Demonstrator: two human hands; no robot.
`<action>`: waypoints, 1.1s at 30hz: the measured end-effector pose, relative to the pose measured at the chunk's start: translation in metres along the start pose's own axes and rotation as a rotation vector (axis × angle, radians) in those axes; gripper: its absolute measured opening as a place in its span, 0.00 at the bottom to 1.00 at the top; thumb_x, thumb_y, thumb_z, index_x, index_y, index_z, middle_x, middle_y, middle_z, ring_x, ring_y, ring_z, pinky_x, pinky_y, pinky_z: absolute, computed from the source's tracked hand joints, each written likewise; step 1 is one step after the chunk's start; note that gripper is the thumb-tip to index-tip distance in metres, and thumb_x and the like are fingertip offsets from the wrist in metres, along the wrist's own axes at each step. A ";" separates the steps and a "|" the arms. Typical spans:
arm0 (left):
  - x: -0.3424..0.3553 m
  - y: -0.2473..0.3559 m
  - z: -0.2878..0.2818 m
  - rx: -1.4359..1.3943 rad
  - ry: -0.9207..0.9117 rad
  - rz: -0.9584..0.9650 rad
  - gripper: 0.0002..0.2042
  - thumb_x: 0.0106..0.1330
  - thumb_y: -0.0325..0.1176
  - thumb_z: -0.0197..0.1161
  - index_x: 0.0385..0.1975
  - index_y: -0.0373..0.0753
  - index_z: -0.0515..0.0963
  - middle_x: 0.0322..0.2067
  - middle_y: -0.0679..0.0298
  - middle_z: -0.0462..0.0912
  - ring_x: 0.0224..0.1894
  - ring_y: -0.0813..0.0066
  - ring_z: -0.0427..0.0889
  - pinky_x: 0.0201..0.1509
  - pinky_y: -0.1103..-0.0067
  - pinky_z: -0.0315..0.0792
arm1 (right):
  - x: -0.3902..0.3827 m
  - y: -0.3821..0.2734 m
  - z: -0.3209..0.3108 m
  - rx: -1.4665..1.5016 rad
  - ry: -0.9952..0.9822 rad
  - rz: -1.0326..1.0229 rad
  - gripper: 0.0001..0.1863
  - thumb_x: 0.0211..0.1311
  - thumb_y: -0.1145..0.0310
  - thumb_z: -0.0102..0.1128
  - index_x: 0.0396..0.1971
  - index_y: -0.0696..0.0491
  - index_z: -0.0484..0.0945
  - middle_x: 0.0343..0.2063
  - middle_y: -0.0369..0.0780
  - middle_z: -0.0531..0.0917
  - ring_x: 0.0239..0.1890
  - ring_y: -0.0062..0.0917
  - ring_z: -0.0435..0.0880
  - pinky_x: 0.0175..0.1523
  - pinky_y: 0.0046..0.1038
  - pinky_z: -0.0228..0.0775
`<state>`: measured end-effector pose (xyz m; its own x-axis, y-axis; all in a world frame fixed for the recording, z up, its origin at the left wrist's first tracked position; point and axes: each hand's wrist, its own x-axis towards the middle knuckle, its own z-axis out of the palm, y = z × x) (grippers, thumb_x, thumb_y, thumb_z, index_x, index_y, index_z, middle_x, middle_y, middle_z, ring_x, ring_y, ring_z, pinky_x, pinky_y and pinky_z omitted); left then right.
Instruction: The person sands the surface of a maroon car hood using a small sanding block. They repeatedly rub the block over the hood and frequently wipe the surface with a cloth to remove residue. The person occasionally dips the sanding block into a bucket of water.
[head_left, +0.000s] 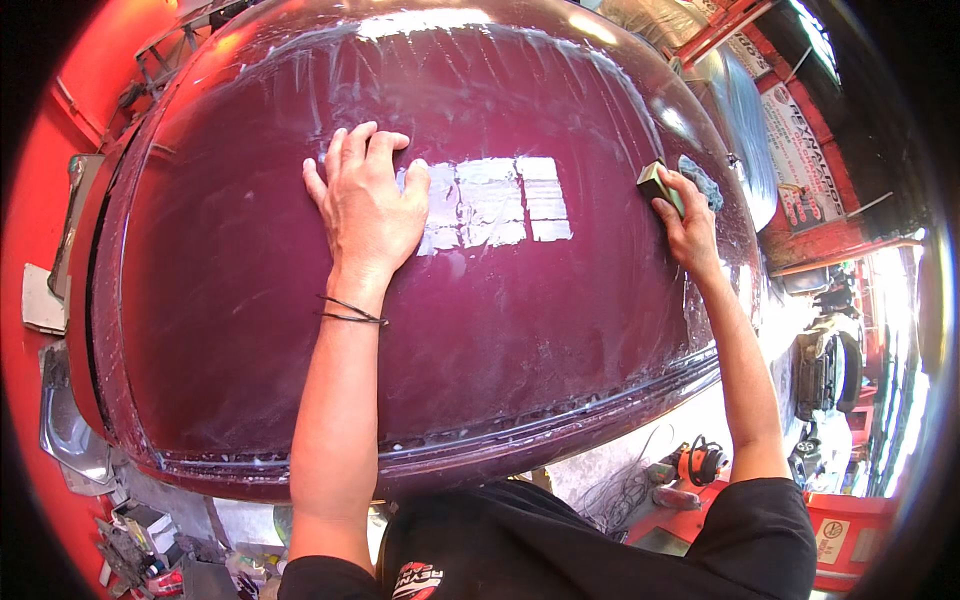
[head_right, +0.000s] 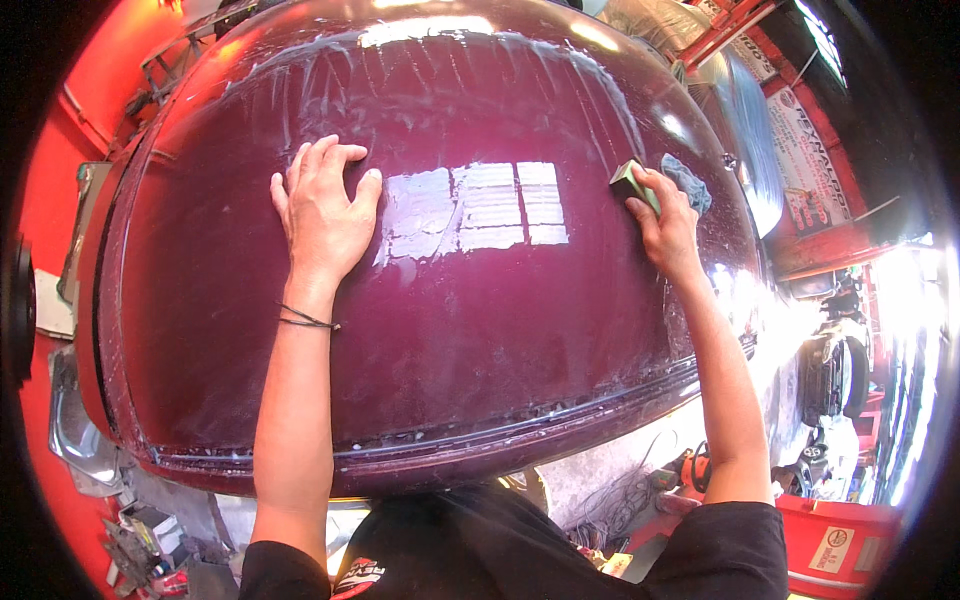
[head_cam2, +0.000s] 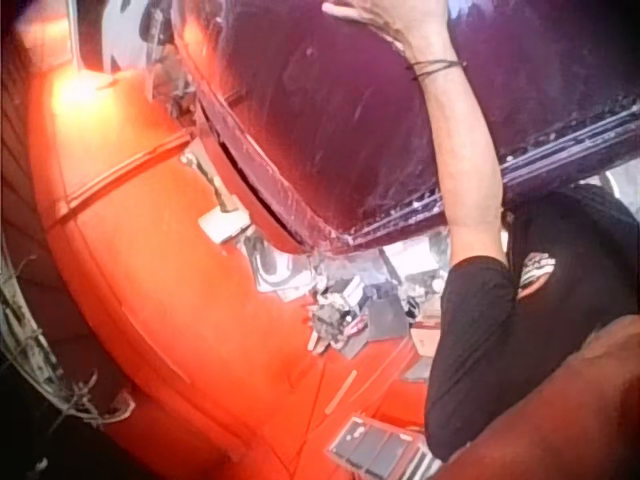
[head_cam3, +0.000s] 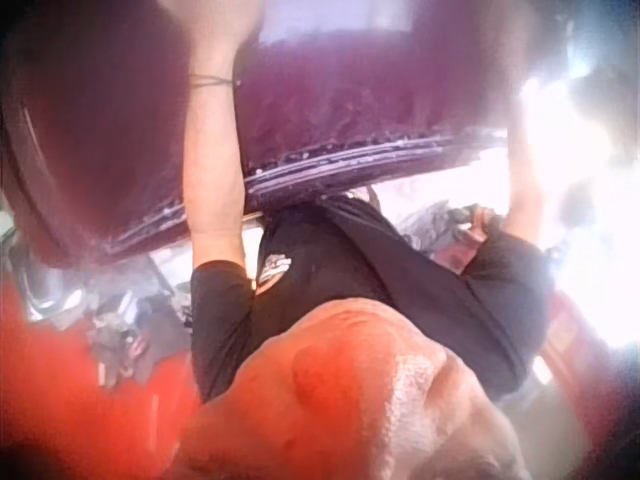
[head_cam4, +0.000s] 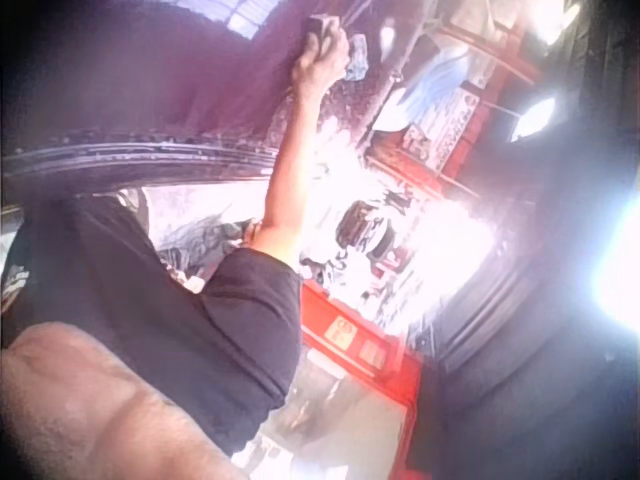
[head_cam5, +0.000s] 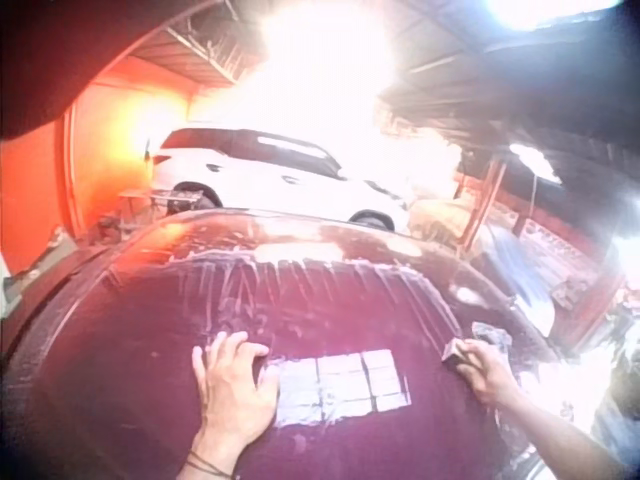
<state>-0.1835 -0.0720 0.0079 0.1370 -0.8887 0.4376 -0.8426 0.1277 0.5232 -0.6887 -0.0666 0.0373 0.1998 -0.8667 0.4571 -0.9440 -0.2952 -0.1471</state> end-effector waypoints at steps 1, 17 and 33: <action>0.000 0.000 0.001 -0.003 0.004 0.002 0.19 0.78 0.46 0.75 0.64 0.50 0.88 0.78 0.58 0.83 0.88 0.53 0.70 0.93 0.35 0.48 | 0.005 0.000 0.000 -0.027 -0.015 -0.001 0.27 0.82 0.60 0.76 0.77 0.41 0.83 0.70 0.44 0.91 0.72 0.50 0.88 0.76 0.53 0.76; 0.000 0.002 0.000 -0.015 0.006 0.012 0.19 0.79 0.46 0.73 0.64 0.49 0.89 0.78 0.57 0.82 0.88 0.51 0.69 0.93 0.33 0.47 | -0.098 -0.068 -0.032 0.009 0.043 0.083 0.27 0.80 0.65 0.78 0.76 0.41 0.86 0.73 0.46 0.89 0.73 0.47 0.86 0.79 0.51 0.70; -0.001 0.002 0.002 -0.078 0.034 0.019 0.19 0.77 0.45 0.74 0.61 0.44 0.90 0.76 0.53 0.83 0.87 0.45 0.70 0.92 0.31 0.47 | 0.062 -0.009 0.022 -0.039 -0.031 0.156 0.28 0.84 0.54 0.75 0.78 0.39 0.84 0.71 0.51 0.90 0.73 0.51 0.89 0.77 0.52 0.78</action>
<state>-0.1860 -0.0721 0.0070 0.1398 -0.8703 0.4722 -0.8023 0.1799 0.5692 -0.6621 -0.1267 0.0473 0.0572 -0.9128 0.4044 -0.9737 -0.1406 -0.1795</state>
